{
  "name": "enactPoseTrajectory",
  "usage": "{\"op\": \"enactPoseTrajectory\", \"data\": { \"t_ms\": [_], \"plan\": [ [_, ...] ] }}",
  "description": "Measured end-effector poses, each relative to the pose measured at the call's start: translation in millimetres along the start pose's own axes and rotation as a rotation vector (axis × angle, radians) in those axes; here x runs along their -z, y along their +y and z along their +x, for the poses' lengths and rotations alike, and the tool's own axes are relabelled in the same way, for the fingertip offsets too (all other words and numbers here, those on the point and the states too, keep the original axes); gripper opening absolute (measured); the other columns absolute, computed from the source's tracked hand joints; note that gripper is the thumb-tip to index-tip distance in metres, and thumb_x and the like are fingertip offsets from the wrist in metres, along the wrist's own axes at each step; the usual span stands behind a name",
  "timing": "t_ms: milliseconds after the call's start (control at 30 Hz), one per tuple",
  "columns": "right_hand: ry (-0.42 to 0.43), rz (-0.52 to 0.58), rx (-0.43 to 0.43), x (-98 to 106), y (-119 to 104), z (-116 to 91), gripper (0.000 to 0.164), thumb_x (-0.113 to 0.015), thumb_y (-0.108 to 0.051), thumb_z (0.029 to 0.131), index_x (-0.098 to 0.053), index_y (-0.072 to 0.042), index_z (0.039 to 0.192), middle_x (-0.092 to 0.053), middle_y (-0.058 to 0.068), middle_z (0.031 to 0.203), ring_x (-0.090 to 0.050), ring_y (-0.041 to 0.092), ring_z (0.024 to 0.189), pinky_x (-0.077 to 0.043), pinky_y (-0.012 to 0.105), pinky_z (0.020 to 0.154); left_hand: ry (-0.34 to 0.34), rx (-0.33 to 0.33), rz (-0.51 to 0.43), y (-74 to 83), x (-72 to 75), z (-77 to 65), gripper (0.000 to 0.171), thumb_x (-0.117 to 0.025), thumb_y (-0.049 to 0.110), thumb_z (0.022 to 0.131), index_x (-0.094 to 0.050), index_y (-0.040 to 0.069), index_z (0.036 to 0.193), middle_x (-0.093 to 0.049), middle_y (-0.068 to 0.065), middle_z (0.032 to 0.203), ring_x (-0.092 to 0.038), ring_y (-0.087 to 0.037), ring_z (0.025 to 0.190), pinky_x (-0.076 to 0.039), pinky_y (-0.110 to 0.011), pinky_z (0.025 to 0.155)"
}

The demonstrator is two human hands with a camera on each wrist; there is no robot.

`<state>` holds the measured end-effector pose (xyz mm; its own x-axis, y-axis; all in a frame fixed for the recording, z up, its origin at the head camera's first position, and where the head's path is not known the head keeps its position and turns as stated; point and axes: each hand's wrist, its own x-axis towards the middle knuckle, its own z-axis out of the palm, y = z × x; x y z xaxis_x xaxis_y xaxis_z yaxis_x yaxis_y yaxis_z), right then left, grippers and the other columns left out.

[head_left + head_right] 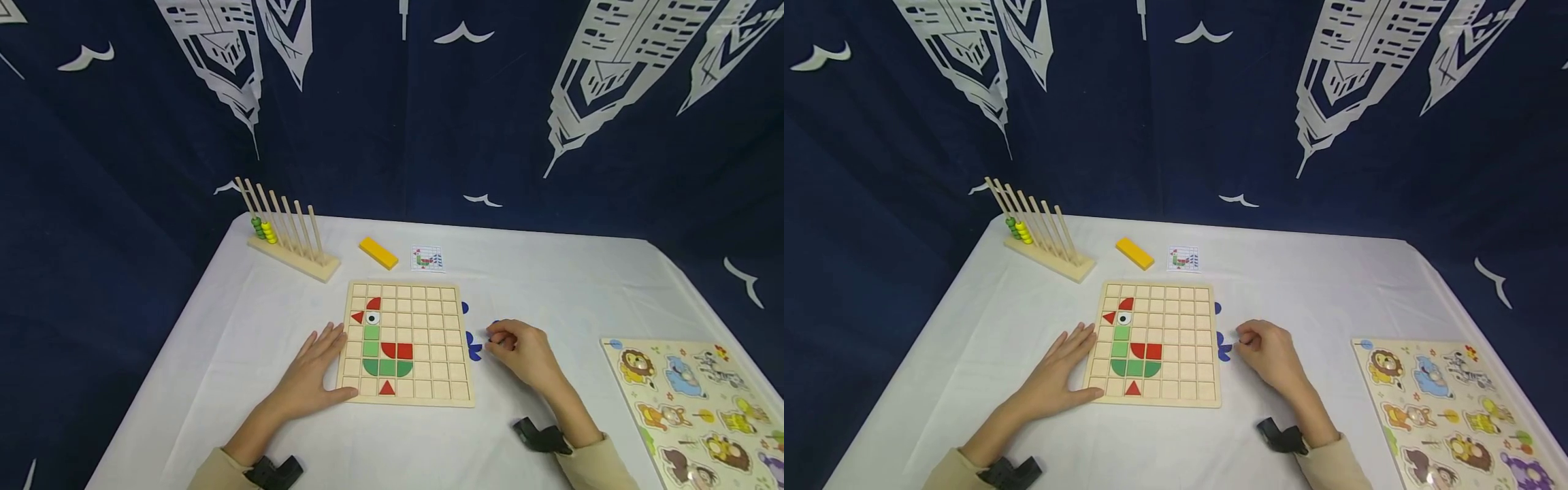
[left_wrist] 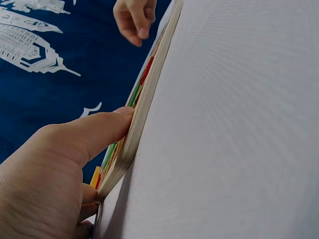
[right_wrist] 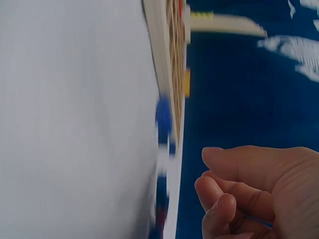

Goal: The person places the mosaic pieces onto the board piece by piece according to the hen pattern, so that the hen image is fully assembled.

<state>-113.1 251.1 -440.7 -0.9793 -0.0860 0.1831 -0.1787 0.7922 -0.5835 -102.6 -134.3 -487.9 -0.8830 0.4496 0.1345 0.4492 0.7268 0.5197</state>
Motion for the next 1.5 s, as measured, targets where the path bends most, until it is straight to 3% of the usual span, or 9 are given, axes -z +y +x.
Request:
{"op": "enactPoseTrajectory", "data": {
  "t_ms": [133,367,733,1100,1500],
  "plan": [
    [0.044,-0.04,-0.078,15.2,15.7,-0.7,0.019,-0.078,-0.002,0.078,-0.071,0.001,0.096,-0.064,0.004,0.075,-0.045,0.009,0.062,-0.035,0.021,0.052,0.007,0.0,0.0,-0.2,-0.2,0.4,0.099,-0.078,0.05,0.073,-0.039,-0.003,0.147,-0.03,-0.01,0.16,-0.021,-0.029,0.151,-0.014,-0.048,0.122],
    [0.003,-0.063,-0.15,18.6,33.0,0.2,0.02,-0.076,-0.005,0.08,-0.071,0.002,0.098,-0.064,0.003,0.074,-0.047,0.011,0.063,-0.036,0.021,0.052,0.002,-0.005,-0.007,0.1,0.0,0.8,0.099,-0.078,0.05,0.073,-0.039,-0.003,0.147,-0.03,-0.011,0.16,-0.021,-0.029,0.151,-0.014,-0.048,0.122],
    [0.011,-0.061,-0.156,7.8,36.8,0.9,0.014,-0.076,-0.005,0.079,-0.069,0.001,0.089,-0.06,0.004,0.071,-0.048,0.014,0.062,-0.037,0.022,0.053,-0.014,0.014,-0.014,0.1,0.0,0.6,0.1,-0.078,0.051,0.073,-0.038,-0.002,0.148,-0.029,-0.01,0.16,-0.019,-0.027,0.151,-0.012,-0.046,0.123],
    [0.049,-0.079,-0.124,1.3,36.5,1.8,0.015,-0.075,-0.004,0.079,-0.07,0.002,0.092,-0.056,0.004,0.071,-0.045,0.014,0.062,-0.034,0.022,0.053,0.004,-0.004,0.001,0.9,0.7,0.0,0.098,-0.077,0.051,0.074,-0.039,-0.002,0.147,-0.031,-0.011,0.159,-0.021,-0.029,0.15,-0.014,-0.048,0.122],
    [0.067,-0.102,-0.118,0.0,38.7,2.4,0.015,-0.077,-0.008,0.079,-0.069,0.002,0.087,-0.057,0.004,0.069,-0.047,0.014,0.061,-0.035,0.023,0.053,-0.023,0.012,-0.009,2.2,2.6,0.1,0.099,-0.077,0.051,0.074,-0.037,-0.001,0.148,-0.028,-0.009,0.161,-0.017,-0.026,0.152,-0.011,-0.045,0.123]
  ]
}}
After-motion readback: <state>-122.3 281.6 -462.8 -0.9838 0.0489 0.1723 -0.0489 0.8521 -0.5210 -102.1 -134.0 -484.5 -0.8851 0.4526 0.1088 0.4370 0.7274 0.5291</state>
